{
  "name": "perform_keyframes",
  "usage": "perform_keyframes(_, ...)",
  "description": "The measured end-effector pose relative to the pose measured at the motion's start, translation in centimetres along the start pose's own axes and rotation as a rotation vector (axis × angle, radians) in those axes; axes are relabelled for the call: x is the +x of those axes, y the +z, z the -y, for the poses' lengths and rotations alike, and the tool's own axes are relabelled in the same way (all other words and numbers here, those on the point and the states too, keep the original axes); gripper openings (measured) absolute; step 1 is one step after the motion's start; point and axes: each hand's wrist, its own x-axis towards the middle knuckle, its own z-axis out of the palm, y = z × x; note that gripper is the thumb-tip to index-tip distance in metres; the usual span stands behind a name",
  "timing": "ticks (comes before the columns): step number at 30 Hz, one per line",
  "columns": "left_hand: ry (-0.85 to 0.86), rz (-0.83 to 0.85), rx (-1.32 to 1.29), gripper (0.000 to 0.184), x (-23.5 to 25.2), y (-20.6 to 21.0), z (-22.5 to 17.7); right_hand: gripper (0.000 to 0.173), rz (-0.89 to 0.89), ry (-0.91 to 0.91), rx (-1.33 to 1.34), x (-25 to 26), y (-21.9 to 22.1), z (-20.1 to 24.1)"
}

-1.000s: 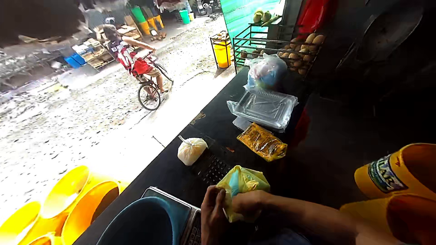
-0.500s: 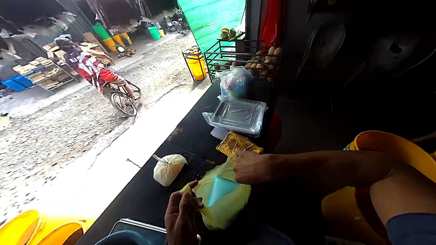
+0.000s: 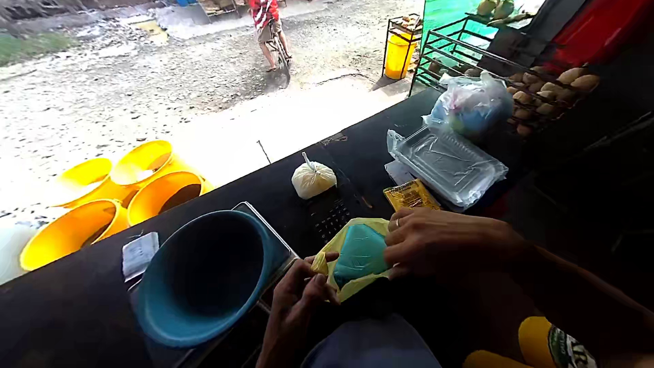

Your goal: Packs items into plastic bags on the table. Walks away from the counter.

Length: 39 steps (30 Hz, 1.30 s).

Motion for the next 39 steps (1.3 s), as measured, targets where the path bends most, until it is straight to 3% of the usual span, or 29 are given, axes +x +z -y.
perform_keyframes(3,-0.05,-0.043,-0.044,0.014,-1.4,0.5,0.4,0.025,-0.279,0.042,0.239,2.6,-0.7,-5.2)
perform_keyframes(6,-0.117,-0.064,-0.067,0.012,-2.2,0.9,0.9,0.026,-0.387,0.33,0.302,6.7,1.2,-13.4)
perform_keyframes(8,-0.179,-0.095,-0.075,0.015,-2.3,1.2,1.2,0.032,-0.311,0.601,0.308,9.8,4.4,-19.5)
perform_keyframes(10,-0.247,-0.146,-0.084,0.035,-2.1,1.4,1.4,0.05,-0.19,0.784,0.255,12.8,8.5,-24.2)
perform_keyframes(12,-0.245,-0.185,-0.08,0.052,-2.0,1.5,1.6,0.071,-0.056,0.901,0.116,15.3,11.5,-25.8)
perform_keyframes(13,-0.213,-0.192,-0.06,0.05,-1.9,1.5,1.7,0.073,0.0,0.919,0.059,16.3,12.7,-26.0)
perform_keyframes(16,-0.06,-0.211,-0.003,0.028,-1.6,1.1,2.0,0.039,0.03,0.858,0.037,18.0,13.7,-26.4)
perform_keyframes(19,0.019,-0.261,0.035,0.025,-0.6,0.6,2.1,0.029,-0.058,0.77,0.134,18.5,11.6,-26.8)
perform_keyframes(23,0.0,-0.378,0.137,0.029,0.3,0.1,1.6,0.026,-0.196,0.565,0.11,16.6,8.7,-22.5)
perform_keyframes(26,-0.044,-0.408,0.135,0.033,0.2,-0.2,1.5,0.021,-0.489,0.421,0.193,14.3,5.4,-18.4)
perform_keyframes(29,-0.069,-0.347,0.145,0.036,-0.7,-0.5,1.4,0.026,-0.731,0.17,0.385,12.6,1.4,-14.4)
perform_keyframes(32,-0.058,-0.262,0.225,0.039,-1.7,-0.9,1.3,0.025,-0.849,0.0,0.713,11.1,-1.0,-10.1)
perform_keyframes(35,-0.029,-0.196,0.298,0.042,-2.2,-1.7,1.7,0.03,-0.859,0.109,1.095,9.5,0.3,-5.4)
perform_keyframes(39,0.033,-0.252,0.388,0.044,-3.2,-1.9,2.9,0.031,-0.895,0.496,1.411,7.9,6.3,2.3)
